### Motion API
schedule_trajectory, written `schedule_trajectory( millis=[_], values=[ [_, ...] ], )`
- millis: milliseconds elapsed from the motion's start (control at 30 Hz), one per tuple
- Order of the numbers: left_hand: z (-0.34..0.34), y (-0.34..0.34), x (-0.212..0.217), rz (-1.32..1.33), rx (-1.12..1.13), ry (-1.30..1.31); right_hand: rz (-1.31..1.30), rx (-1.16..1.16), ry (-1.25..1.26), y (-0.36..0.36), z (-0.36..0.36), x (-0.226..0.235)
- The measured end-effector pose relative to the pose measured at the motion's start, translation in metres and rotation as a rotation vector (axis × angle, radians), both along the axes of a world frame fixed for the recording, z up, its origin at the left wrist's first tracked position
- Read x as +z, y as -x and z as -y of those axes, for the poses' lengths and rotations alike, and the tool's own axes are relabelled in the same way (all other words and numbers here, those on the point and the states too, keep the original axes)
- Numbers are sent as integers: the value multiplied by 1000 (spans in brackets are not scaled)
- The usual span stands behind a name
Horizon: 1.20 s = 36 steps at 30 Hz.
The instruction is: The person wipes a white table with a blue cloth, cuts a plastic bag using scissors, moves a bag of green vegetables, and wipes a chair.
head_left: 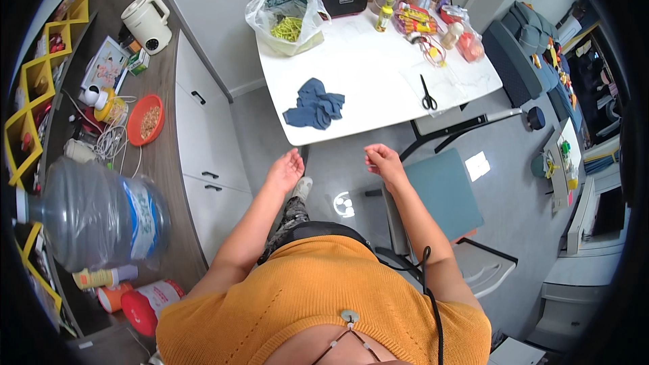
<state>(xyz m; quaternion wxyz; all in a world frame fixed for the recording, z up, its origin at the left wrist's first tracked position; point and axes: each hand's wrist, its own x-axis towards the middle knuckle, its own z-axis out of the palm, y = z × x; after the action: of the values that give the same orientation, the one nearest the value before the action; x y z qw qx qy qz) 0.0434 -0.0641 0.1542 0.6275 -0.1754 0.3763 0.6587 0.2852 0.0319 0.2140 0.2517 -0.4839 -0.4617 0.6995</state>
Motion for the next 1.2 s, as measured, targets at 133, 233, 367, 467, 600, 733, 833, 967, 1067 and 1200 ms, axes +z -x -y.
schedule_trajectory(
  millis=[133, 233, 367, 467, 600, 733, 833, 967, 1067, 1200],
  values=[
    [-79, 58, 27, -81, 19, -141, 0, 44, -64, 70, -60, 18],
    [-139, 105, 39, -128, 4, -288, 2, 32, -117, 117, -105, 25],
    [-214, 150, 71, -217, -19, -361, 8, 45, -188, 166, -168, 29],
    [-264, 179, 74, -256, -49, -442, 19, 40, -212, 197, -207, 31],
    [-309, 195, 88, -283, 7, -386, 34, 62, -297, 233, -246, 35],
    [-334, 212, 92, -334, -69, -303, 65, 88, -434, 256, -279, 27],
    [-344, 226, 82, -771, -251, -292, 142, 97, -556, 264, -297, 20],
    [-353, 230, 83, -1377, -340, -120, 197, 144, -881, 270, -302, 22],
    [-356, 219, 74, -1706, -190, -33, 179, 128, -989, 271, -295, 32],
    [-358, 215, 62, -2110, -179, -202, 208, 110, -860, 249, -294, 25]
  ],
)
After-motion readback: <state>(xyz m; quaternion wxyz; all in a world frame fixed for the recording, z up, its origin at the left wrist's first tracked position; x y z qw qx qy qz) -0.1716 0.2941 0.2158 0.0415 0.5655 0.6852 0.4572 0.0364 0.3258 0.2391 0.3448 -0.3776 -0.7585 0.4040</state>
